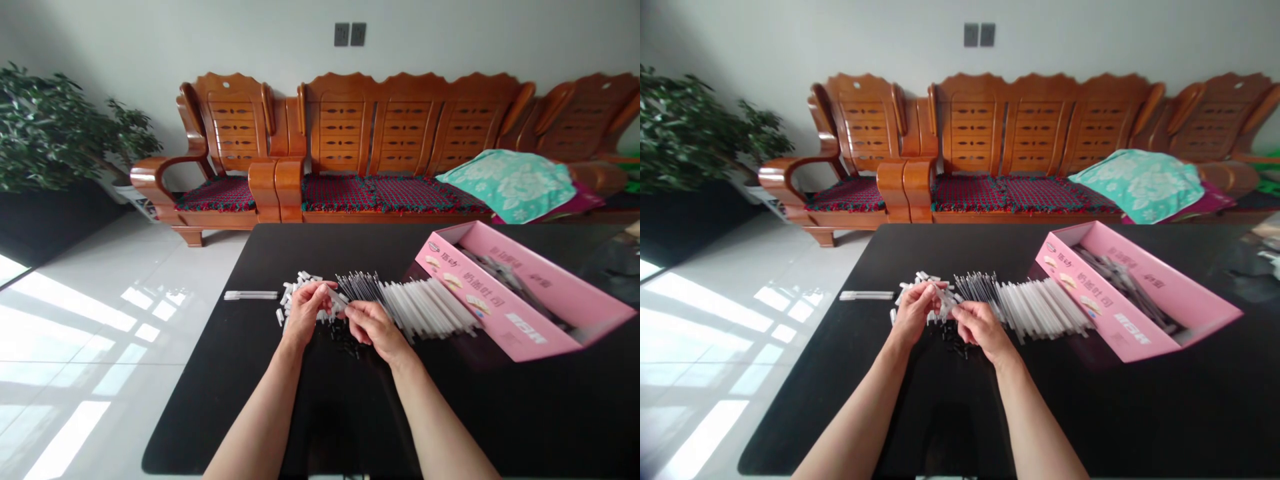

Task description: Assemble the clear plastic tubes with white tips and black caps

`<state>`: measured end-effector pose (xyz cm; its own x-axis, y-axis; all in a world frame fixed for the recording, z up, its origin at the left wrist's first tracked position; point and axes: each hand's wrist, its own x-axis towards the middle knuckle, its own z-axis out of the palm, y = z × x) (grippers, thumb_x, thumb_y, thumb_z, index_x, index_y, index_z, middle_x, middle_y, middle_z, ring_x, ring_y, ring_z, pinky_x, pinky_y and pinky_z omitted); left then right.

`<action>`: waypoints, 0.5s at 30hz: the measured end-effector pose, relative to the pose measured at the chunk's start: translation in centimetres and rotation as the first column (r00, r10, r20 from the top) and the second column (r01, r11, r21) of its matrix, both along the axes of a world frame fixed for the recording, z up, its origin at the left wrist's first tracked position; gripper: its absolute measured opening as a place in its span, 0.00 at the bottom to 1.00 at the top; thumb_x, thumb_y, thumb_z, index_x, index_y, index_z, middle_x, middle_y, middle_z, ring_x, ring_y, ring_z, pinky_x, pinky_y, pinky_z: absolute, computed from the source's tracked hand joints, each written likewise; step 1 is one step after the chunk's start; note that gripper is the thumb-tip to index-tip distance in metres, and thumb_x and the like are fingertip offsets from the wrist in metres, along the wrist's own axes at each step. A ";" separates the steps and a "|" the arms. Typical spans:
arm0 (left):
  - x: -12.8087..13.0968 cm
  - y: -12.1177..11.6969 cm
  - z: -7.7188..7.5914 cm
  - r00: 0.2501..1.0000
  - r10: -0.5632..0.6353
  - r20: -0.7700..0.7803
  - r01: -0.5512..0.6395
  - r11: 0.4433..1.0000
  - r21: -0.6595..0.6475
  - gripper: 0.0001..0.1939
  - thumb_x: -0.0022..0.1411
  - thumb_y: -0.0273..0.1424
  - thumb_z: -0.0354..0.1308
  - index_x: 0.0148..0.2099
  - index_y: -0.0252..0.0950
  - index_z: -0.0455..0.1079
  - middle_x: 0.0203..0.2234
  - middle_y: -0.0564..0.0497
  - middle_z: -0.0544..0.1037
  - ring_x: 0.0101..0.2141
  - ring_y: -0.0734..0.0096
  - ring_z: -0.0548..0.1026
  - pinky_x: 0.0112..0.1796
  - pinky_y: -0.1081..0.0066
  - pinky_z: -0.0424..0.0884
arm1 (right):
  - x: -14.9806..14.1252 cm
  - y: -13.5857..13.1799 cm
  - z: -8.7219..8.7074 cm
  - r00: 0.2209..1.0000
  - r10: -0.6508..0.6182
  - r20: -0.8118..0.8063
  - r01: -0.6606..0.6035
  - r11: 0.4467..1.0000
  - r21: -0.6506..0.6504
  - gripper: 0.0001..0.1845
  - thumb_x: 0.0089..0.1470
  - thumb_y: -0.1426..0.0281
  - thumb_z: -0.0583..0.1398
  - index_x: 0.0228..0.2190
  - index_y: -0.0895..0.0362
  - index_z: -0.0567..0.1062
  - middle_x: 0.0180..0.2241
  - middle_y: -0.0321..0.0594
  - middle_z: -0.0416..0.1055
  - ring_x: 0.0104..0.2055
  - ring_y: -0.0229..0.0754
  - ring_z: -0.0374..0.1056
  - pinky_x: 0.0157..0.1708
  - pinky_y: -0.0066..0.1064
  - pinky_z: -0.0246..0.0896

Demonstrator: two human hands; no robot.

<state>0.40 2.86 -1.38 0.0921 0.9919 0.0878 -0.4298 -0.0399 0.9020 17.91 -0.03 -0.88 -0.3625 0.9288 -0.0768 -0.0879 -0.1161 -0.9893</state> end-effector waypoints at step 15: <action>1.0 0.2 0.0 0.992 0.078 0.095 -0.073 0.996 -0.052 0.17 0.52 0.40 0.71 0.35 0.31 0.78 0.21 0.52 0.74 0.21 0.79 0.69 0.25 0.76 0.66 | -0.4 -0.1 0.1 0.986 -0.053 0.155 0.019 0.976 0.215 0.22 0.63 0.56 0.54 0.25 0.58 0.73 0.14 0.28 0.53 0.16 0.32 0.46 0.18 0.27 0.40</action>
<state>1.38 3.02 -1.38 0.0102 0.9989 0.0448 -0.5128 -0.0333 0.8579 17.53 -0.12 -0.79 -0.3277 0.9422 0.0696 0.0726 0.0986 -0.9925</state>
